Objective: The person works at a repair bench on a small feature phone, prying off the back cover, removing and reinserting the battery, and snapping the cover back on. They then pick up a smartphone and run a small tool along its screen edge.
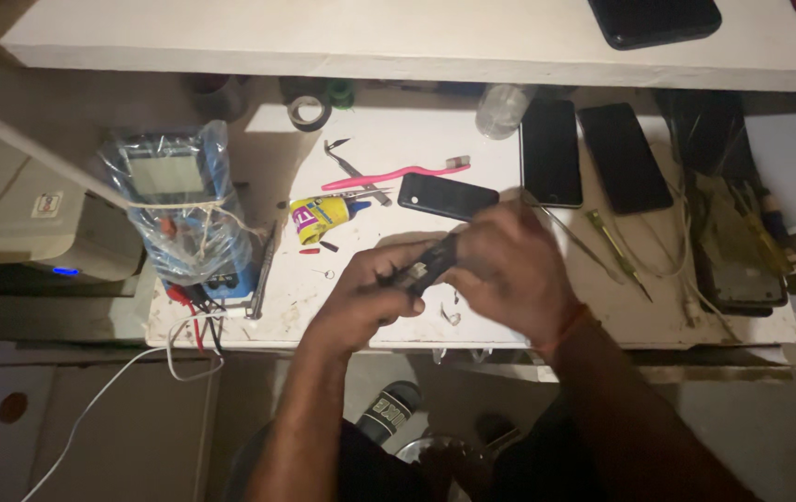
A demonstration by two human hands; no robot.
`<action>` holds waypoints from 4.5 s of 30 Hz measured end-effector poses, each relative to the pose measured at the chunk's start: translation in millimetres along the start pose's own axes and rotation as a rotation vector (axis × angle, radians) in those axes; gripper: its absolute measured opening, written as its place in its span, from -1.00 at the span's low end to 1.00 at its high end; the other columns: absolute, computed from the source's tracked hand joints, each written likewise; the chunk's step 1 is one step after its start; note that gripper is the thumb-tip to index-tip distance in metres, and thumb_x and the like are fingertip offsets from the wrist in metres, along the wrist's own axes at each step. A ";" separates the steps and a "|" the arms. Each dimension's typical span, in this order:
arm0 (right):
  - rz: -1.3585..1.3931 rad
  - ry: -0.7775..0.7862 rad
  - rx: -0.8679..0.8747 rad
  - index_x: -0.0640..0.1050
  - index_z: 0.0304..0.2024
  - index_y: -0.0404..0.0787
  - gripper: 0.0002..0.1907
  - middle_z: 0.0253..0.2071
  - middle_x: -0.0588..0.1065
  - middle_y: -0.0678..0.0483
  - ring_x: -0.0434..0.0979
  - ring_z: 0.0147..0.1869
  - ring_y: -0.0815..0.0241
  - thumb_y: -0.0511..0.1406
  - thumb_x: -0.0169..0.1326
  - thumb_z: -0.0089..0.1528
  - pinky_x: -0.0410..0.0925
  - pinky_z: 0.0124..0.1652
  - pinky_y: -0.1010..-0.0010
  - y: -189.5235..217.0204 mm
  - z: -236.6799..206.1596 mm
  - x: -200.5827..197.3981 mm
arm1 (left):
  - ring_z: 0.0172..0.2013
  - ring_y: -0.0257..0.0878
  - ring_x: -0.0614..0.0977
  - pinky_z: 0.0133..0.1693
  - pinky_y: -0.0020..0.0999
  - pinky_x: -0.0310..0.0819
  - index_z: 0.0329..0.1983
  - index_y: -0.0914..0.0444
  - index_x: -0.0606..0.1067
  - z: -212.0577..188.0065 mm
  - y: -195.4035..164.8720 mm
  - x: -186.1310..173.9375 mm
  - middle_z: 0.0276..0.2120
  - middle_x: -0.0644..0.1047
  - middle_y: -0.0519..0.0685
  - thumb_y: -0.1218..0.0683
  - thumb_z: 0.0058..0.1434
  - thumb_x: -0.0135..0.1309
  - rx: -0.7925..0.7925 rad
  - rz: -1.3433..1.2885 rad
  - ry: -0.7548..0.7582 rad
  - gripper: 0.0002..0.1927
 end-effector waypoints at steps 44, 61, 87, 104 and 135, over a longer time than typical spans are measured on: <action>0.801 -0.012 0.427 0.40 -0.20 -0.18 -0.56 -0.28 0.46 0.15 0.44 -0.26 0.47 -0.44 0.43 0.08 0.38 -0.26 0.57 -43.5 -18.3 22.1 | -0.60 -0.41 0.29 -0.58 -0.52 0.12 0.08 0.59 0.47 1.6 21.9 -5.6 -0.35 0.49 0.07 0.13 -0.04 0.05 -0.025 -0.462 0.118 -0.39; 0.997 0.055 0.528 0.38 -0.29 -0.21 -0.66 -0.32 0.55 0.01 0.67 -0.23 0.30 -0.51 0.32 0.14 0.59 -0.26 0.49 -52.1 -18.9 20.3 | -0.46 -0.40 0.37 -0.48 -0.55 0.15 0.14 0.46 0.53 -2.3 10.0 6.2 -0.32 0.52 -0.06 0.24 -0.15 0.05 -0.104 -0.270 0.104 -0.34; 0.315 -0.027 0.181 0.41 -0.06 -0.19 -0.36 -0.07 0.46 0.03 0.53 0.03 0.17 -0.32 0.53 -0.06 0.43 0.04 0.30 -30.9 -11.1 6.6 | 0.26 -0.20 0.49 0.23 -0.30 0.41 0.37 0.34 0.40 2.6 0.6 7.7 0.35 0.41 0.05 0.36 -0.03 0.25 0.219 0.130 0.020 -0.20; 0.031 0.029 -0.046 0.59 -0.18 -0.18 -0.62 -0.06 0.44 0.07 0.45 0.08 0.00 -0.39 0.43 -0.01 0.33 0.05 0.18 8.9 8.1 -7.9 | 0.05 -0.32 0.54 0.06 -0.42 0.47 0.40 0.33 0.39 3.2 -5.0 13.0 0.10 0.54 -0.03 0.32 -0.04 0.26 0.106 0.110 -0.059 -0.18; -0.061 0.053 -0.100 0.53 -0.26 -0.18 -0.82 -0.14 0.46 0.05 0.45 -0.01 0.01 -0.45 0.19 0.09 0.32 0.01 0.16 14.7 -1.0 15.5 | -0.25 -0.39 0.56 -0.22 -0.52 0.50 0.31 0.38 0.45 9.4 6.8 9.0 -0.12 0.59 -0.09 0.39 -0.08 0.11 0.038 -0.059 -0.123 -0.24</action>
Point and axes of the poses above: each hand's wrist, its own z-axis towards the middle knuckle, its own x-axis out of the palm, y = z × x, the point moved 3 cm from there along z, towards the middle knuckle
